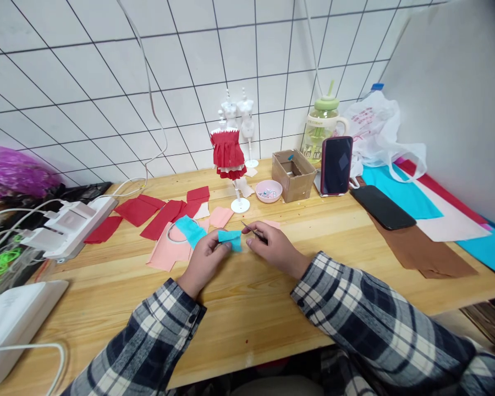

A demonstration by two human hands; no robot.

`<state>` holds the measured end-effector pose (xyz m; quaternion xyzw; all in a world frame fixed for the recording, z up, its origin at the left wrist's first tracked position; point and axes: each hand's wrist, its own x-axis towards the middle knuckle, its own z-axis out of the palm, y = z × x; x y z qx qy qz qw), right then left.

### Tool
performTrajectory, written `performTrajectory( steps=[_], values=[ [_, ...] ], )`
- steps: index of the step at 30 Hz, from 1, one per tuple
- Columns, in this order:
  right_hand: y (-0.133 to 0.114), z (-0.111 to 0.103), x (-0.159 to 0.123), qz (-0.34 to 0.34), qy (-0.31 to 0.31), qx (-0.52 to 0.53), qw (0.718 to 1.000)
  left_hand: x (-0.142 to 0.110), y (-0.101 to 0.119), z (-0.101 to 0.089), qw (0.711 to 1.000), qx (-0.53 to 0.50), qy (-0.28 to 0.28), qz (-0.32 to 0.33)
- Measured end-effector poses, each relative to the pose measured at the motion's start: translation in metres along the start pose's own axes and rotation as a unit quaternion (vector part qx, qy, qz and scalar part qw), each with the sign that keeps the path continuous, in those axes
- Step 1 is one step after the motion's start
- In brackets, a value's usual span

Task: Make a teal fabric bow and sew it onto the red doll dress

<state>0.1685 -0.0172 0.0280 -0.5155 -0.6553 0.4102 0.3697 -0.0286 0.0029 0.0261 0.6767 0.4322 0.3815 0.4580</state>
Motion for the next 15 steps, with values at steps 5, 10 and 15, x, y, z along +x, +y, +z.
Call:
performTrajectory(
  steps=[5,10,15],
  values=[
    [0.0033,0.0017,-0.0013,-0.036,-0.015,0.016,0.999,-0.001,0.0029,0.0036,0.998,0.027,-0.058,-0.014],
    [0.0069,0.0042,0.0026,-0.037,-0.005,-0.025,0.999,0.0002,0.0051,0.006,0.992,0.068,-0.104,-0.008],
    [0.0081,0.0044,0.0028,-0.033,-0.015,-0.051,0.998,0.0025,0.0004,0.0064,0.994,0.057,-0.086,-0.035]
  ],
)
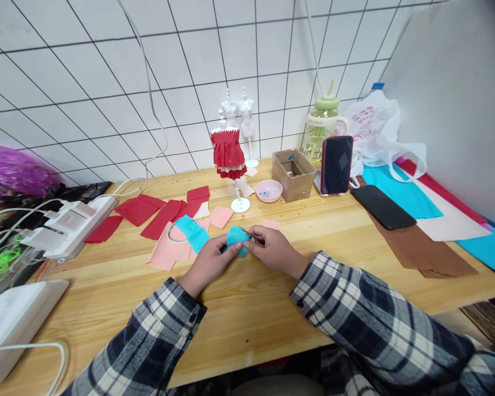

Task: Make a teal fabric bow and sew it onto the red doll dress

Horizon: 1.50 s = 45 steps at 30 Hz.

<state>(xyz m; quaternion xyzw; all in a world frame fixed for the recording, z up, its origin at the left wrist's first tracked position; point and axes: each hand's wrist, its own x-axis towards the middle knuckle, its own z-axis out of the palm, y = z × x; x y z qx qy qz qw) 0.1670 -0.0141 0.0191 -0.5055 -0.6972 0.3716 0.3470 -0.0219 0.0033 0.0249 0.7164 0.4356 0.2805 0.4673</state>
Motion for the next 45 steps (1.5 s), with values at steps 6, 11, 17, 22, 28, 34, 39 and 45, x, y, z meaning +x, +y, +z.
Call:
performTrajectory(
  steps=[6,11,17,22,28,34,39,45],
  values=[
    [0.0014,-0.0047,-0.0013,-0.011,-0.01,-0.025,1.0,0.0028,-0.005,-0.0041,0.995,-0.081,0.027,-0.045],
    [-0.0005,-0.0072,-0.0015,-0.003,0.01,-0.046,0.999,0.0029,-0.0035,-0.0056,0.99,-0.118,0.037,-0.073],
    [0.0002,-0.0066,-0.0011,0.017,0.01,-0.076,0.997,0.0025,-0.0046,-0.006,0.986,-0.14,0.039,-0.079],
    [0.0021,-0.0059,0.0002,0.009,-0.005,-0.081,0.997,0.0026,-0.0034,-0.005,0.989,-0.125,0.033,-0.078],
    [0.0033,-0.004,0.0003,-0.002,-0.009,-0.062,0.998,0.0019,-0.0025,-0.0043,0.993,-0.09,0.018,-0.074],
    [0.003,-0.0035,0.0003,-0.002,-0.003,-0.047,0.999,0.0019,-0.0038,-0.005,0.994,-0.078,0.018,-0.07],
    [0.0036,-0.0036,0.0008,-0.01,-0.003,-0.055,0.998,0.0017,-0.0027,-0.0049,0.995,-0.068,0.018,-0.069],
    [0.0027,-0.0044,0.0006,-0.007,-0.006,-0.056,0.998,0.0018,-0.0041,-0.0051,0.995,-0.067,0.016,-0.068]
  ],
)
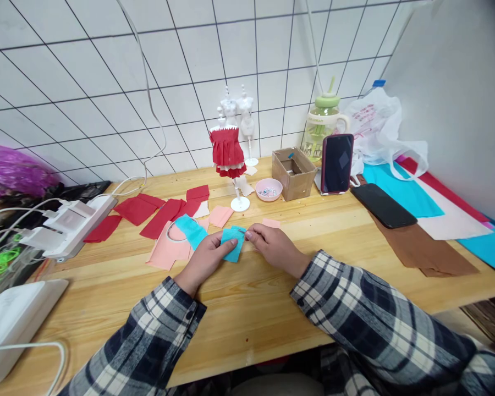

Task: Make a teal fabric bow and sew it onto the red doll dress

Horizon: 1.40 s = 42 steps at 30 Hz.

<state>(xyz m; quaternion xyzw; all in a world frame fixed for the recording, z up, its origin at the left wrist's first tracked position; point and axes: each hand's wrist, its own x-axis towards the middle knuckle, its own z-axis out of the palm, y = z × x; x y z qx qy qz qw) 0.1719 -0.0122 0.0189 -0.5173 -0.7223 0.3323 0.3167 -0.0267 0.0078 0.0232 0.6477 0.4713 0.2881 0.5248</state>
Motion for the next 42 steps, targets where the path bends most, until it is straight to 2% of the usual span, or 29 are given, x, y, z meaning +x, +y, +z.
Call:
performTrajectory(
  steps=[28,42],
  values=[
    [-0.0008,-0.0015,0.0005,-0.007,0.006,0.004,1.0,-0.0002,0.0031,0.0017,1.0,0.003,0.0,-0.006],
    [-0.002,-0.0007,-0.0007,0.017,0.007,0.034,0.999,0.0002,0.0024,0.0013,1.0,0.002,-0.003,-0.001]
  ],
)
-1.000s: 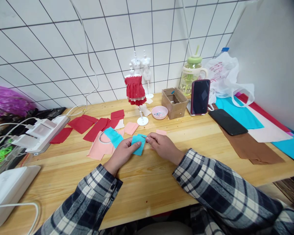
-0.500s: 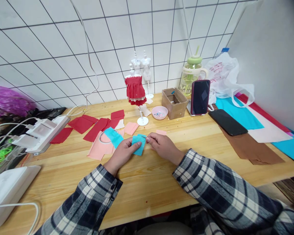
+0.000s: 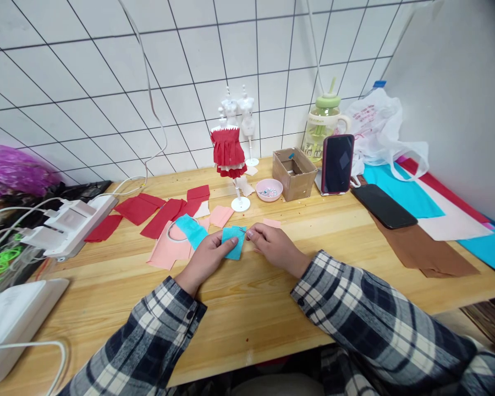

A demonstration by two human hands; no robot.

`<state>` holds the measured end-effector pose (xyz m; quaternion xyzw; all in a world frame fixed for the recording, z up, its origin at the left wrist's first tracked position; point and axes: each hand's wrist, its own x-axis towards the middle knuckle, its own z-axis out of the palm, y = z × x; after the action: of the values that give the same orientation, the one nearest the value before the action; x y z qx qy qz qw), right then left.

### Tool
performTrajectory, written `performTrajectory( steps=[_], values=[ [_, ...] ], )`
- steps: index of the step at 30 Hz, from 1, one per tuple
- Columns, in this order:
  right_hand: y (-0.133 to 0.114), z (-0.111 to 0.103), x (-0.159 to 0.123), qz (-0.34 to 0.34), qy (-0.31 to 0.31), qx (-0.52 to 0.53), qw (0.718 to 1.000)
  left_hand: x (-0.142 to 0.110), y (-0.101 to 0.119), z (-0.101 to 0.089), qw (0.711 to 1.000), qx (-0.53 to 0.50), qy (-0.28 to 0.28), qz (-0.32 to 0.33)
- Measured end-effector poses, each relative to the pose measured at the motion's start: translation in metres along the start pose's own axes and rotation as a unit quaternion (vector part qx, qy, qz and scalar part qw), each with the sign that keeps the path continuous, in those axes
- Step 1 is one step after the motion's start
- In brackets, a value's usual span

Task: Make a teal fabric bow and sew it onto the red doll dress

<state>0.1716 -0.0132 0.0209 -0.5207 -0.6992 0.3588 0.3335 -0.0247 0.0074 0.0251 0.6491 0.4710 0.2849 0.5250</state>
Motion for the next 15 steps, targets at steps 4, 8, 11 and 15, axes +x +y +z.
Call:
performTrajectory(
  steps=[4,8,11,15],
  values=[
    [0.0004,-0.0001,0.0002,-0.003,-0.001,0.003,1.0,0.0004,-0.0011,-0.0003,1.0,0.001,0.002,-0.001],
    [0.0014,0.0,0.0007,-0.005,0.006,0.014,1.0,0.0008,-0.0027,-0.0008,1.0,-0.008,0.005,0.002],
    [0.0018,-0.0004,0.001,-0.005,0.007,0.015,1.0,0.0008,-0.0033,-0.0008,1.0,-0.013,0.007,0.001],
    [0.0014,-0.0013,0.0014,-0.004,0.004,0.008,1.0,0.0004,-0.0027,-0.0005,1.0,-0.013,0.004,-0.002]
  ],
)
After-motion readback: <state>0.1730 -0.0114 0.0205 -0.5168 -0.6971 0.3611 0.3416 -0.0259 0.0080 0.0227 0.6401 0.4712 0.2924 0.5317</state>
